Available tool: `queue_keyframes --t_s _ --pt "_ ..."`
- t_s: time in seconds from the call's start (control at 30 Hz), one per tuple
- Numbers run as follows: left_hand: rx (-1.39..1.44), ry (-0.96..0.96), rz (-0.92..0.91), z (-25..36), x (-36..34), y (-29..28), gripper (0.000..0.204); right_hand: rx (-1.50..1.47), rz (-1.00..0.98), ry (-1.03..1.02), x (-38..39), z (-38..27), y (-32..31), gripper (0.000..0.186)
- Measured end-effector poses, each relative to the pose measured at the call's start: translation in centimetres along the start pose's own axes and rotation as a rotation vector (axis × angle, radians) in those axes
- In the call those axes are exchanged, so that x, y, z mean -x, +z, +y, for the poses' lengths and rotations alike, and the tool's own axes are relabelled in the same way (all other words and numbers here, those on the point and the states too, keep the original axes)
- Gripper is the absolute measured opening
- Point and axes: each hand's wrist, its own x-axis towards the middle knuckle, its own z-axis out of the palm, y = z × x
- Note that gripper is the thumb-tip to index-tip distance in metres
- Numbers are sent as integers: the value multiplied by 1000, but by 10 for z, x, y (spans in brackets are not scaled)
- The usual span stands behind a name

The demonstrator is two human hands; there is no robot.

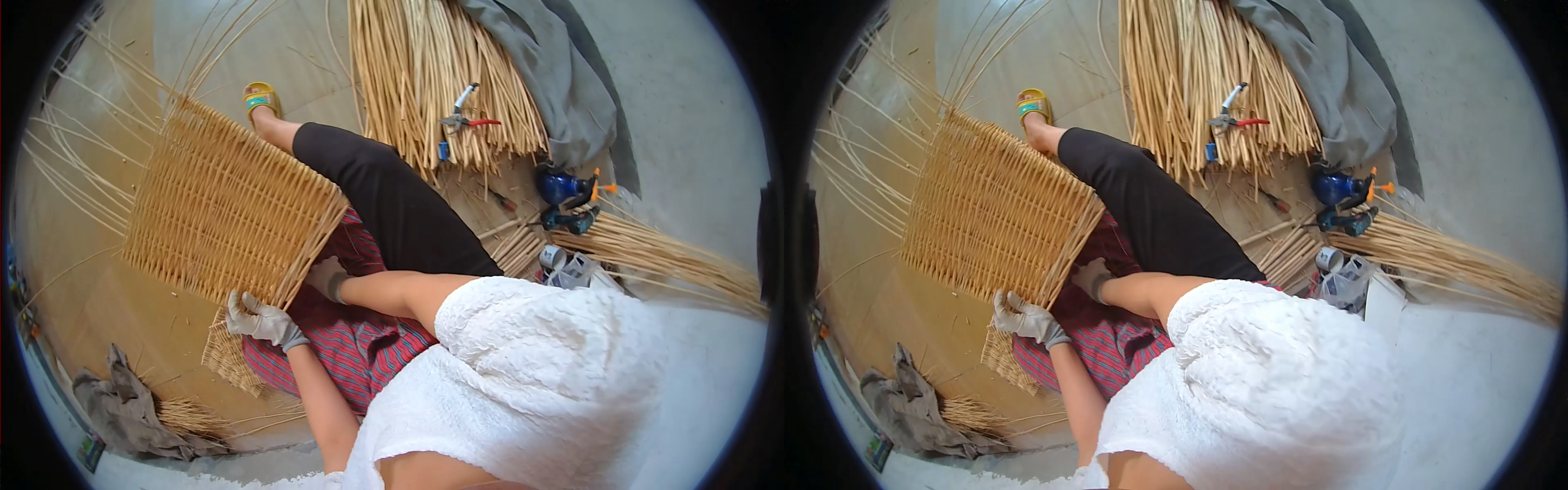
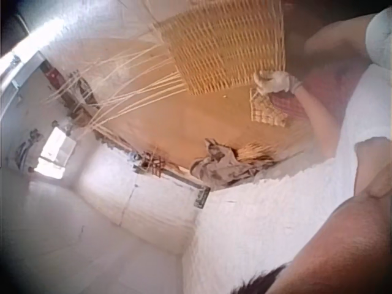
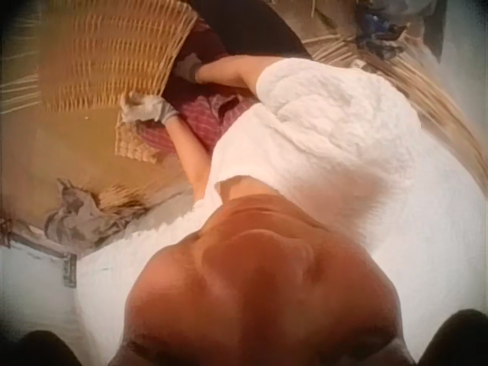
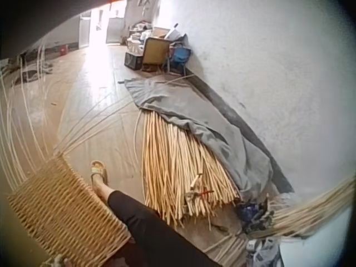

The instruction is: The person sits on the floor and weaves a rectangular basket using thin wooden strips. They measure the basket with a tape measure, weave the strips by hand, and trim excess material with pliers. The person also sprays the basket with water from a spray bottle.

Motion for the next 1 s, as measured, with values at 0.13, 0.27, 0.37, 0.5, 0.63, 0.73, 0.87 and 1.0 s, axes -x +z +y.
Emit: queue_keyframes --t_s 0.13,0.27,0.37,0.5,0.63,0.73,0.87,1.0 --pt "76 -91 -114 -4 -9 -5 33 -36 -156 -44 36 -8 -86 51" --pt "-24 -153 -433 33 -45 -17 34 -402 -63 -172 120 17 -145 47" --pt "-60 -294 -579 64 -56 -35 39 -672 111 -347 174 29 -191 40" --pt "247 -138 -617 131 -47 -71 66 -734 356 -568 203 47 -223 35" --pt "926 -155 -896 215 -32 -74 93 -744 419 -523 217 65 -255 33" --pt "891 -209 -1044 225 -32 -59 89 -793 453 -682 212 100 -259 27" --pt "668 -273 -1259 209 -24 -49 59 -1120 142 -534 216 163 -293 14" --pt "279 -267 -1259 150 17 -29 36 -1181 377 -170 172 265 -295 35"
